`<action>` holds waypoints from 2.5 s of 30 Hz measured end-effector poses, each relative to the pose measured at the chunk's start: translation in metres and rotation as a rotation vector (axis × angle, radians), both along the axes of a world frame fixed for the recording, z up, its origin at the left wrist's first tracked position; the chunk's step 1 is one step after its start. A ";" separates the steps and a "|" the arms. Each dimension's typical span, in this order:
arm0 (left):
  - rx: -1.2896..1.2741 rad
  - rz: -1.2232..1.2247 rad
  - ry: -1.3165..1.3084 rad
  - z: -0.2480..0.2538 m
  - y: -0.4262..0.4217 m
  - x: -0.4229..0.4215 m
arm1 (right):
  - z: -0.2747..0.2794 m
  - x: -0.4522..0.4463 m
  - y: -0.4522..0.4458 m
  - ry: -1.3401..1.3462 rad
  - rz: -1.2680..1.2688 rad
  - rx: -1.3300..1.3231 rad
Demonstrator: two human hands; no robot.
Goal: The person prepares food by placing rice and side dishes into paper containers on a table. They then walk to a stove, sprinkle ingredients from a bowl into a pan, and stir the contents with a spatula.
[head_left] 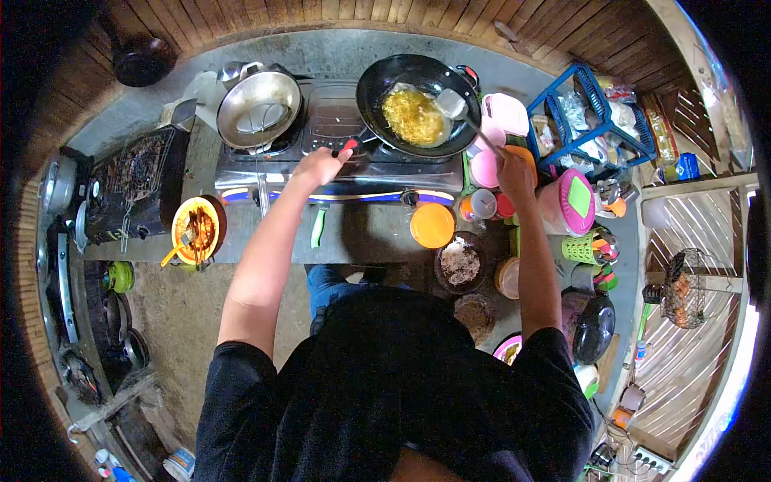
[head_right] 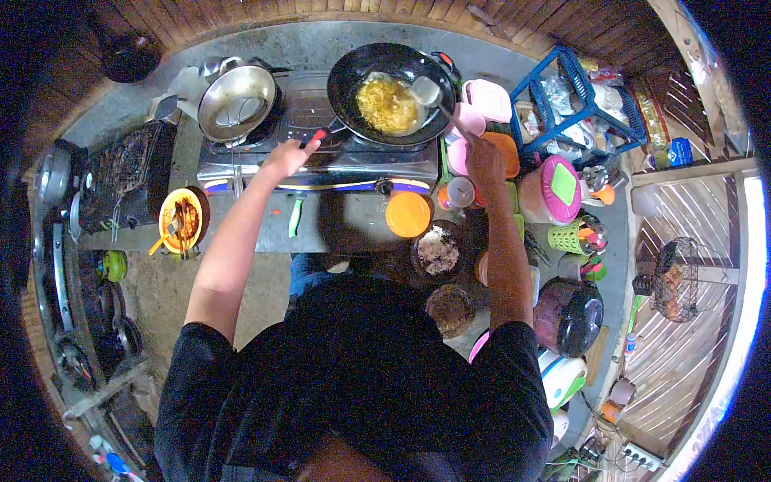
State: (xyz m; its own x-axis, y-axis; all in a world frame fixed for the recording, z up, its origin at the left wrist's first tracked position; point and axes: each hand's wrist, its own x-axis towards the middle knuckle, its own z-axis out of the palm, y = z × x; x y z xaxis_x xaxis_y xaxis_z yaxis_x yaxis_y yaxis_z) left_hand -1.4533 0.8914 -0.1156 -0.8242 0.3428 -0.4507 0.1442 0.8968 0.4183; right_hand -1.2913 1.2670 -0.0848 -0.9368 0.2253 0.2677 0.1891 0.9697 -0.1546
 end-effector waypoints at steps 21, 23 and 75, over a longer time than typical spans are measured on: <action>0.036 -0.011 0.033 -0.021 -0.002 -0.007 | -0.019 -0.021 0.000 0.069 -0.035 -0.038; 0.039 -0.015 0.030 -0.017 -0.002 -0.006 | -0.035 -0.024 0.006 0.104 0.055 -0.061; 0.006 -0.012 -0.011 0.003 0.000 0.000 | -0.034 -0.050 -0.002 -0.102 0.182 -0.524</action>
State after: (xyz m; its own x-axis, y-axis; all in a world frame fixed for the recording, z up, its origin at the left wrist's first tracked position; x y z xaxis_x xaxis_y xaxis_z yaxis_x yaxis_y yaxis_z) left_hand -1.4537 0.8912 -0.1126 -0.8150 0.3553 -0.4577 0.1501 0.8924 0.4256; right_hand -1.3410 1.2648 -0.1185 -0.9883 0.1359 0.0694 0.0650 0.7864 -0.6142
